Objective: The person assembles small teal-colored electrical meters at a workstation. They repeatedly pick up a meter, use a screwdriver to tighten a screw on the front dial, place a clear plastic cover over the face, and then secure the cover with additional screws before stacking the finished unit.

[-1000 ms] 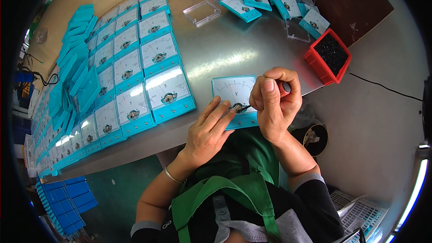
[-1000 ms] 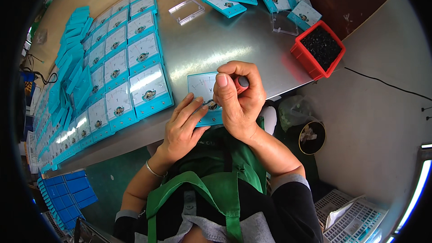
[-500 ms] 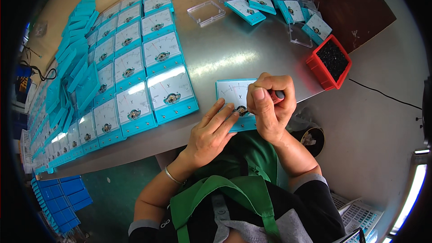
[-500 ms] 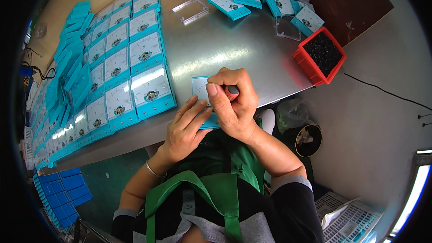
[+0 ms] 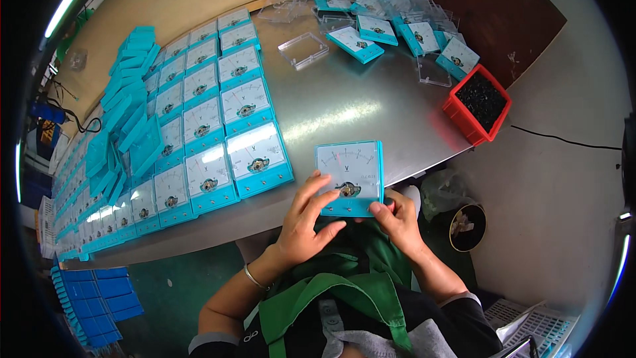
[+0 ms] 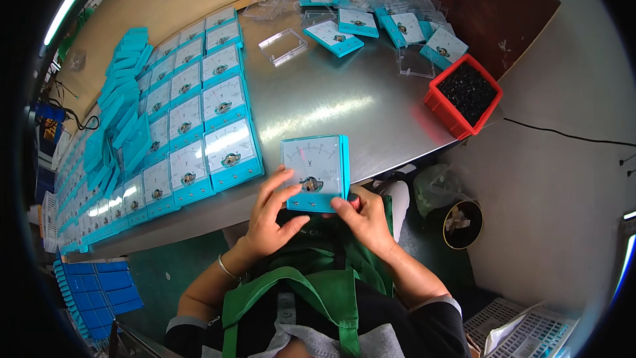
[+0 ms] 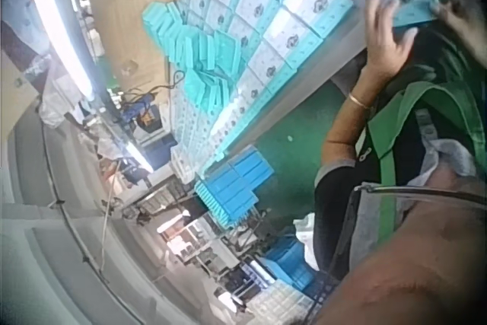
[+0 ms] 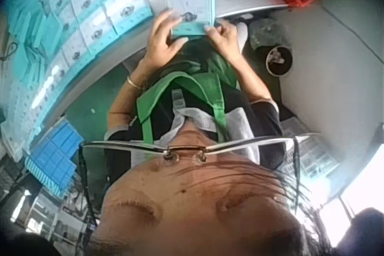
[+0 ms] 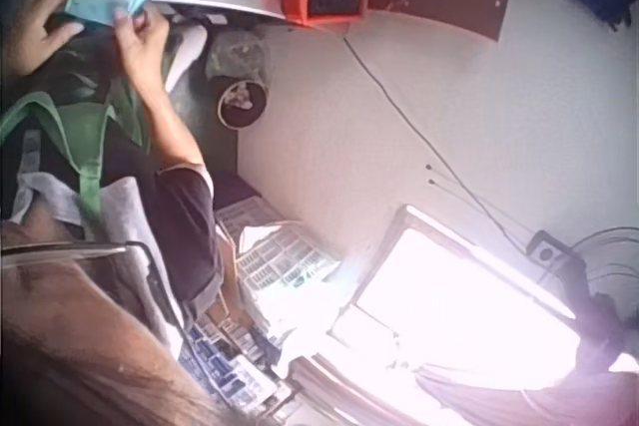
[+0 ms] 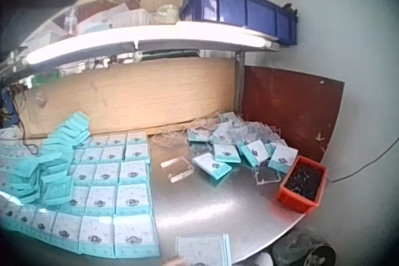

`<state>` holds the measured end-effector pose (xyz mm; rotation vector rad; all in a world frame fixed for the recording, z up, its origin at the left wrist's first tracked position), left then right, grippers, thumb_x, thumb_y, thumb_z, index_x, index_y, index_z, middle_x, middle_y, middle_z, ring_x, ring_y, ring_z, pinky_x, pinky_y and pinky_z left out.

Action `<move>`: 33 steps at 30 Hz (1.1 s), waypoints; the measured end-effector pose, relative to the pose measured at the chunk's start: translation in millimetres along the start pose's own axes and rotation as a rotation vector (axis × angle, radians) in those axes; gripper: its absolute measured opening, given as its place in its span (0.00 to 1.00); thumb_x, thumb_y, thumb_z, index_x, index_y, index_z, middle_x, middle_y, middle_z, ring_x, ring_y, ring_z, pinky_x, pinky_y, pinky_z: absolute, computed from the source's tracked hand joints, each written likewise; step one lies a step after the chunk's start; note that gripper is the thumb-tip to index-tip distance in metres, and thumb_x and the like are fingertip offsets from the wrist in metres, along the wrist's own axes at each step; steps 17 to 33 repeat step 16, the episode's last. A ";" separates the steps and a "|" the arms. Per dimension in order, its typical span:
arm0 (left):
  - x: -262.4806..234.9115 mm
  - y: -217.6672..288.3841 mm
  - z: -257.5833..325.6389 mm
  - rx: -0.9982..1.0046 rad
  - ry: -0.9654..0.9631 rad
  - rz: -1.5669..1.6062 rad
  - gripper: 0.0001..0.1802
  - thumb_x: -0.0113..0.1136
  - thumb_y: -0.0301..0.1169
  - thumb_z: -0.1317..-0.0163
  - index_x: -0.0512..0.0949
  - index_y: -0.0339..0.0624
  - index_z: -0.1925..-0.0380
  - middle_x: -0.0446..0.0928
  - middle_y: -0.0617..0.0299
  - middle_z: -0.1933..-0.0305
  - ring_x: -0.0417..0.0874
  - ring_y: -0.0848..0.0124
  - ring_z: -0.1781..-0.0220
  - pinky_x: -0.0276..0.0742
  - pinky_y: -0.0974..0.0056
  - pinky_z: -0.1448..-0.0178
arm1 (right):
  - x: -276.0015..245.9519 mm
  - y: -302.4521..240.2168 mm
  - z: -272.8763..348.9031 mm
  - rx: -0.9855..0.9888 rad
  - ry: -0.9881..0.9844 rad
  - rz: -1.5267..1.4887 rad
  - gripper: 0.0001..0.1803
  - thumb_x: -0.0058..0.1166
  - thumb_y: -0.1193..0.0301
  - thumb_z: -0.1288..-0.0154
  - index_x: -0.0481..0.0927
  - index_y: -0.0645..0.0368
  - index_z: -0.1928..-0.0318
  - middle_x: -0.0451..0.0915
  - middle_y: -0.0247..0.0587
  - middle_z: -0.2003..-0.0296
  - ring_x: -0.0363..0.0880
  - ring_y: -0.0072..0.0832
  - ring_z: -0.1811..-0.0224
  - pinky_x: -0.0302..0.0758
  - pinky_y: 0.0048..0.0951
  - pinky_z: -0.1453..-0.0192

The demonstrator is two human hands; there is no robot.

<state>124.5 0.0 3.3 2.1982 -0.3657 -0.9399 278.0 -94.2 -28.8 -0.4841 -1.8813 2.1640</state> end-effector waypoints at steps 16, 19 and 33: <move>7.8 2.0 -11.8 -0.255 0.034 0.670 0.55 0.69 0.38 0.52 0.39 0.49 0.33 0.53 0.45 0.34 0.57 0.53 0.30 0.54 0.46 0.29 | 23.7 -48.6 -9.6 -0.374 -0.291 0.166 0.61 0.73 0.54 0.55 0.46 0.61 0.29 0.51 0.57 0.30 0.59 0.48 0.30 0.59 0.39 0.29; 7.8 2.0 -11.8 -0.255 0.034 0.670 0.55 0.69 0.38 0.52 0.39 0.49 0.33 0.53 0.45 0.34 0.57 0.53 0.30 0.54 0.46 0.29 | 23.7 -48.6 -9.6 -0.374 -0.291 0.166 0.61 0.73 0.54 0.55 0.46 0.61 0.29 0.51 0.57 0.30 0.59 0.48 0.30 0.59 0.39 0.29; 7.8 2.0 -11.8 -0.255 0.034 0.670 0.55 0.69 0.38 0.52 0.39 0.49 0.33 0.53 0.45 0.34 0.57 0.53 0.30 0.54 0.46 0.29 | 23.7 -48.6 -9.6 -0.374 -0.291 0.166 0.61 0.73 0.54 0.55 0.46 0.61 0.29 0.51 0.57 0.30 0.59 0.48 0.30 0.59 0.39 0.29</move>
Point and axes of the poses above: each hand's wrist, its own z-axis away from the middle knuckle, its own x-axis out of the palm, y = z × x, the point moved 7 cm from there along -z, towards the middle knuckle
